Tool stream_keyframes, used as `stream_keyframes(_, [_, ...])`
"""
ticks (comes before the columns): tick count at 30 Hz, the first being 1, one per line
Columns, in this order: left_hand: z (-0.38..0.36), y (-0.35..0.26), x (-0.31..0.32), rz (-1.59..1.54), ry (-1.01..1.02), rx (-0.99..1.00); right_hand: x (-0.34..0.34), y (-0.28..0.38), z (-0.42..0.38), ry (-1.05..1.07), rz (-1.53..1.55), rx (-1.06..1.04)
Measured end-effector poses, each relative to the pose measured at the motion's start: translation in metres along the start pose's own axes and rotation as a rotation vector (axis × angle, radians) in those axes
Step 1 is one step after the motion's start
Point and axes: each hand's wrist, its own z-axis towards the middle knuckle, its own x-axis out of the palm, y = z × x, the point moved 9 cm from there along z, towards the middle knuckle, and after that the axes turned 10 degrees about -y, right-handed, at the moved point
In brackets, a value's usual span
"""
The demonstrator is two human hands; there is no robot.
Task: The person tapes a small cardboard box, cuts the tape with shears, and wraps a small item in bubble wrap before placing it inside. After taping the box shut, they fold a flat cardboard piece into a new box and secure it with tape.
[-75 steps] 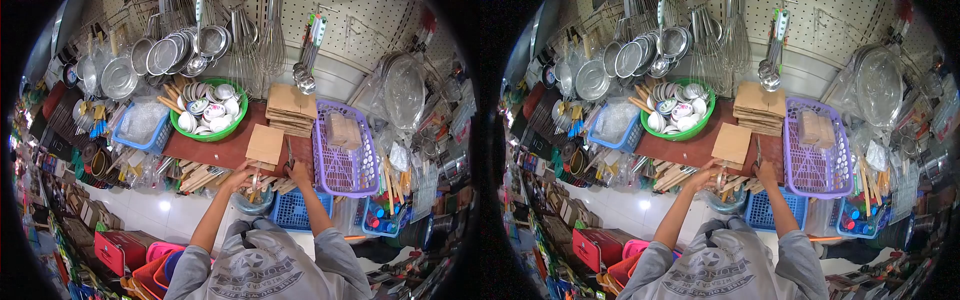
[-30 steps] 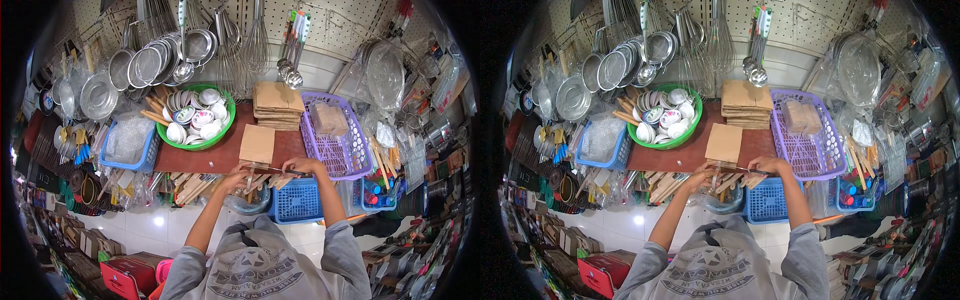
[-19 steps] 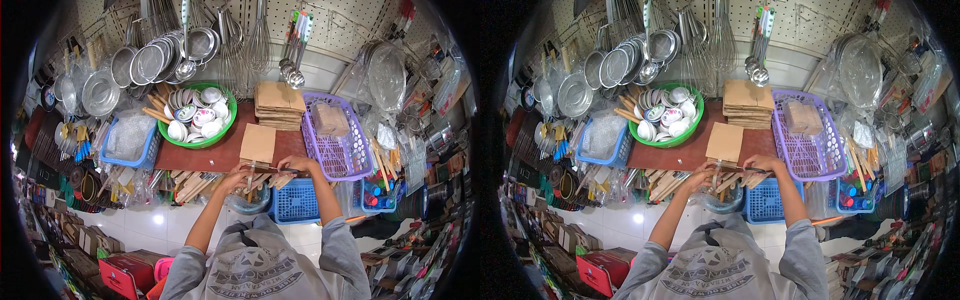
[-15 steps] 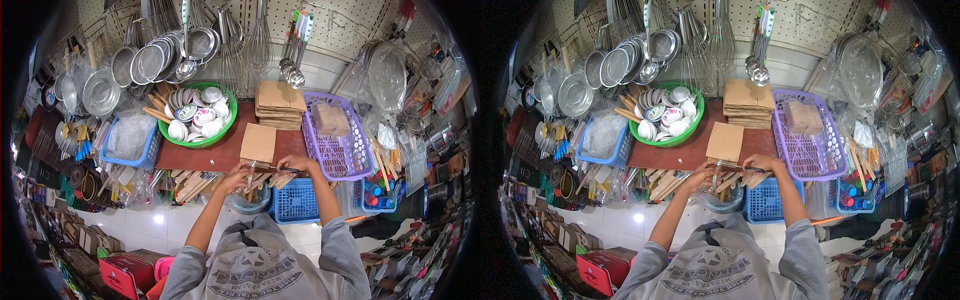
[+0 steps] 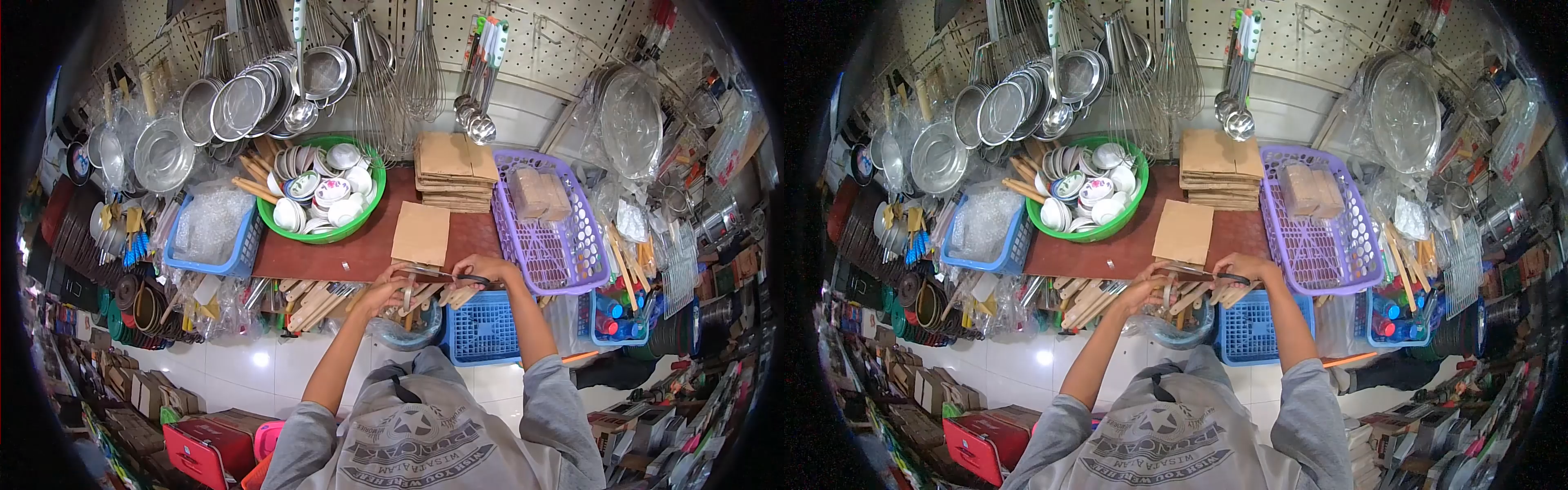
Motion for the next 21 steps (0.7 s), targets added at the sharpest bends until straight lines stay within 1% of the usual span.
stream_keyframes(2, [0.0,0.002,-0.001,-0.004,0.003,-0.004,0.0,-0.007,0.003,-0.001,-0.005,0.01])
stream_keyframes(4, [-0.002,0.003,-0.002,-0.001,-0.003,-0.022,0.001,-0.009,0.001,-0.003,-0.012,0.069])
stream_keyframes(7, [-0.009,0.003,-0.011,0.111,-0.004,-0.127,0.005,-0.001,-0.011,0.041,0.003,0.108])
stream_keyframes(8, [-0.01,0.0,-0.017,0.155,0.0,-0.123,0.007,0.002,-0.014,0.063,0.013,0.112])
stream_keyframes(10, [-0.01,-0.004,-0.033,0.243,0.007,-0.118,0.014,0.0,-0.019,0.135,0.153,0.052])
stream_keyframes(11, [-0.009,-0.013,-0.039,0.247,-0.011,-0.033,0.018,-0.001,-0.021,0.17,0.224,0.022])
stream_keyframes(14, [-0.005,-0.039,-0.055,0.257,-0.061,0.224,-0.005,0.038,-0.034,-0.073,0.352,-0.298])
stream_keyframes(15, [-0.002,-0.049,-0.062,0.323,-0.101,0.274,-0.013,0.029,-0.032,-0.225,0.442,-0.211])
stream_keyframes(18, [0.003,-0.076,-0.071,0.782,-0.349,0.521,-0.035,0.005,-0.035,-0.549,0.407,0.071])
stream_keyframes(19, [0.0,-0.082,-0.067,0.877,-0.396,0.557,-0.043,-0.014,-0.031,-0.625,0.198,0.165])
stream_keyframes(21, [-0.003,-0.092,-0.055,1.067,-0.489,0.631,-0.047,-0.034,-0.024,-0.65,-0.074,0.251])
